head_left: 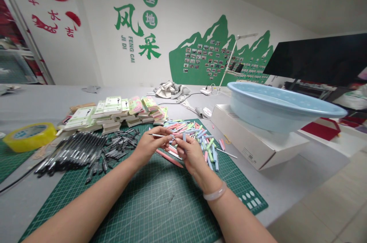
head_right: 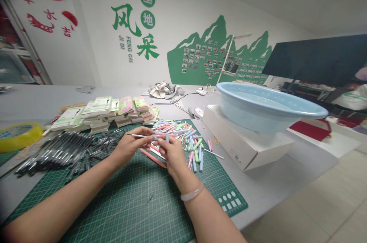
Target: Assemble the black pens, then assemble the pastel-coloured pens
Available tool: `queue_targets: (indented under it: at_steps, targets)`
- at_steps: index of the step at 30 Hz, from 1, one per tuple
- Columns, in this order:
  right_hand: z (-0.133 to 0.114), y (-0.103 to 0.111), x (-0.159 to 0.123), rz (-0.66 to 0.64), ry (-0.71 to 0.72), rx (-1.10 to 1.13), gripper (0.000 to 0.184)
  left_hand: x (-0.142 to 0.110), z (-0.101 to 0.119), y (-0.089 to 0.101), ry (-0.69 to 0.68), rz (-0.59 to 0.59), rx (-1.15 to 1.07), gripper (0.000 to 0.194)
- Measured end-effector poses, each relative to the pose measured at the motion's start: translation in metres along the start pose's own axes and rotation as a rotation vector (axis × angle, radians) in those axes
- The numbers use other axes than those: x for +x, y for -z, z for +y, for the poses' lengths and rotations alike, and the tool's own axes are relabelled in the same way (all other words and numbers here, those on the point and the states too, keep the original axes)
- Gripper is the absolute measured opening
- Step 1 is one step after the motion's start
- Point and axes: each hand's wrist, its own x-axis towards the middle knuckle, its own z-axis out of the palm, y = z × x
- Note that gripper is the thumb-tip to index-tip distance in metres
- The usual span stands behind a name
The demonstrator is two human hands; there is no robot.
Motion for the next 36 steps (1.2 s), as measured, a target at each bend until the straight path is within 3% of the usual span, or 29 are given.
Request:
queue_targets:
  at_steps: [3, 11, 23, 36]
  targets:
    - [-0.001, 0.0, 0.0, -0.006, -0.029, 0.048, 0.023, 0.001, -0.001, 0.0, 0.02, -0.022, 0.009, 0.032]
    - [0.001, 0.002, 0.0, 0.002, 0.02, -0.031, 0.024, -0.001, 0.002, 0.0, -0.023, 0.011, 0.022, 0.023]
    - [-0.002, -0.004, -0.002, -0.007, 0.107, -0.252, 0.021, 0.002, -0.012, 0.002, 0.122, 0.045, -0.208, 0.028]
    - [-0.002, -0.006, -0.002, 0.006, 0.075, -0.26, 0.024, 0.002, -0.01, 0.003, 0.097, 0.025, -0.153, 0.026]
